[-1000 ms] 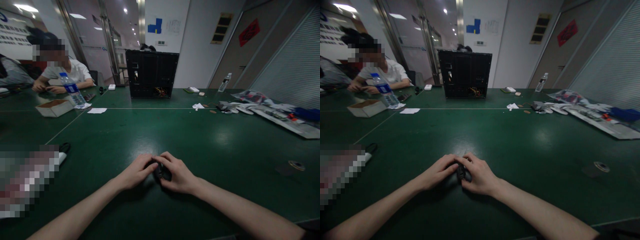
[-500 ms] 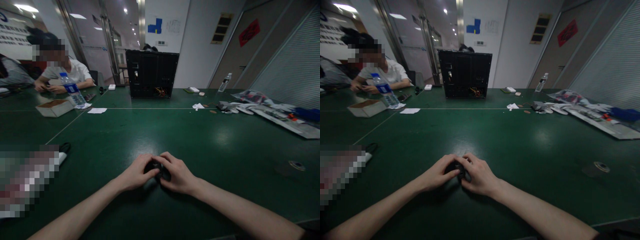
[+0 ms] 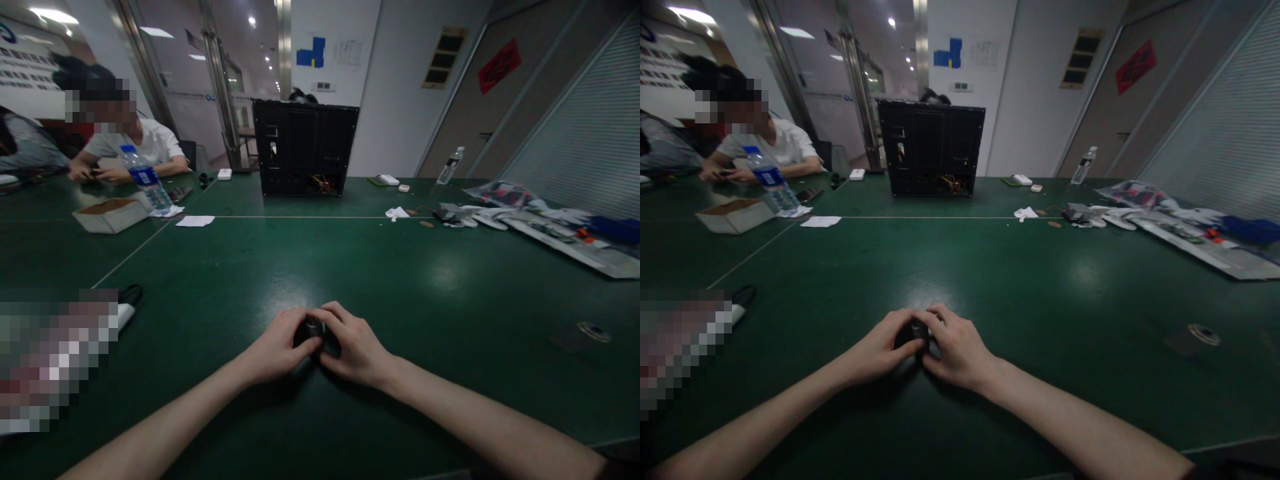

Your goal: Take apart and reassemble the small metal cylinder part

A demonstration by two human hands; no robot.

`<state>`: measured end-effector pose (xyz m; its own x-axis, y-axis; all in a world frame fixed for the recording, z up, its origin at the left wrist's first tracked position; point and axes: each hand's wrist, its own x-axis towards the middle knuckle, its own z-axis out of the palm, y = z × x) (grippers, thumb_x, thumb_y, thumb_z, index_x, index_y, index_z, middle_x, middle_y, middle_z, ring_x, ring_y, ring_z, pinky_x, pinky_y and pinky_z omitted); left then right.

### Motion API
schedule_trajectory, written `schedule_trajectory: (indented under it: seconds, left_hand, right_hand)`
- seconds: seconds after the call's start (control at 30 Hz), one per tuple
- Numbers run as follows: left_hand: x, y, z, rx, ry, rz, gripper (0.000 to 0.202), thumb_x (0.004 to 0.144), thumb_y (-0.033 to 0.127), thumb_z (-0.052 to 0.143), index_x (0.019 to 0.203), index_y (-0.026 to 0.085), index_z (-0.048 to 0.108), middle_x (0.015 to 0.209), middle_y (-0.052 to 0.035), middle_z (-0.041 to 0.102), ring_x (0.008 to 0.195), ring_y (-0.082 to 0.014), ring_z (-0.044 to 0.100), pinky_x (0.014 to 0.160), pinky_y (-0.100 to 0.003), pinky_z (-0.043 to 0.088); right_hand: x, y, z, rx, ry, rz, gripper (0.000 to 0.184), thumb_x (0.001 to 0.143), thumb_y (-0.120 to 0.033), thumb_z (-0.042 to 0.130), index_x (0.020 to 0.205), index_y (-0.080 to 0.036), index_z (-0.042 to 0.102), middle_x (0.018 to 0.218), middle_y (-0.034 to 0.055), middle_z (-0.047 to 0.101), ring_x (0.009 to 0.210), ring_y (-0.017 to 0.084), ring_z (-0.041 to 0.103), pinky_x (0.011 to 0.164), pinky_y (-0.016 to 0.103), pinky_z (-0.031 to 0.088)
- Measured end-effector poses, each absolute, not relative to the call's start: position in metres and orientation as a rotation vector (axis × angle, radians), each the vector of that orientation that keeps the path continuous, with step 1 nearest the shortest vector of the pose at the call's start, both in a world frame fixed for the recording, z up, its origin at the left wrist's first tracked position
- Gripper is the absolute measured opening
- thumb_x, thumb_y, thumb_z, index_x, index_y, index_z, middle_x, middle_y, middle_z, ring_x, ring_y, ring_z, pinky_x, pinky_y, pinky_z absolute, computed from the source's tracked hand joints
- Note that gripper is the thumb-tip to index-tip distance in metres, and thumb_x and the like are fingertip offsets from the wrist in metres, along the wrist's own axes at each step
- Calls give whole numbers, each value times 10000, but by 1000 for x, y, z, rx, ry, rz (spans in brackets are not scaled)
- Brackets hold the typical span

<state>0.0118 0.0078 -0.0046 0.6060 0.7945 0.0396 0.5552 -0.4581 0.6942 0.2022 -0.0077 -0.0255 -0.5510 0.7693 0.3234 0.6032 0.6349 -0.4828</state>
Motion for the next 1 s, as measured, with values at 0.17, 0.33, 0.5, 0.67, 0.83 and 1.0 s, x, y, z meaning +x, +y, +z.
schedule_trajectory:
  seconds: [0.17, 0.33, 0.5, 0.67, 0.83, 1.0]
  left_hand:
    - [11, 8, -6, 2213, 1024, 482, 285, 857, 267, 542, 1125, 171, 529, 1059, -88, 593, 991, -250, 518, 901, -408, 404]
    - [11, 9, -6, 2215, 1021, 480, 295, 861, 262, 536, 1141, 171, 521, 1073, -90, 592, 1002, -251, 517, 917, -412, 395]
    - [9, 8, -6, 2193, 1021, 488, 311, 847, 298, 563, 1127, 171, 521, 1105, -92, 584, 1020, -251, 512, 926, -415, 398]
    - [10, 8, -8, 2179, 991, 558, 232, 854, 243, 541, 1081, 193, 539, 1087, -65, 604, 1001, -231, 531, 907, -378, 407]
    - [12, 10, -7, 2145, 1013, 622, 166, 849, 241, 545, 998, 168, 553, 962, -55, 612, 870, -201, 561, 792, -319, 443]
    - [13, 11, -6, 2129, 1048, 654, 156, 814, 229, 586, 952, 162, 553, 899, -38, 601, 807, -185, 560, 723, -286, 439]
  right_hand:
    - [203, -7, -25, -1061, -2315, 448, 613, 690, -143, 571, 1269, -216, 385, 1153, 77, 479, 1005, 200, 523, 826, 324, 489]
    - [203, -7, -27, -1034, -2307, 421, 597, 698, -123, 568, 1256, -211, 377, 1142, 77, 486, 1000, 195, 527, 809, 313, 492]
    - [202, -6, -29, -994, -2346, 356, 612, 726, -125, 567, 1288, -214, 339, 1152, 89, 486, 982, 203, 538, 780, 325, 504]
    - [203, -5, -31, -976, -2390, 298, 658, 738, -64, 525, 1334, -232, 303, 1175, 95, 483, 1000, 212, 537, 788, 338, 515]
    - [205, -6, -26, -949, -2408, 357, 675, 749, -55, 509, 1354, -249, 280, 1257, 98, 438, 1088, 223, 505, 849, 366, 500]
    - [209, -8, -16, -861, -2383, 506, 629, 729, -64, 524, 1316, -218, 358, 1266, 97, 454, 1105, 217, 496, 891, 358, 475]
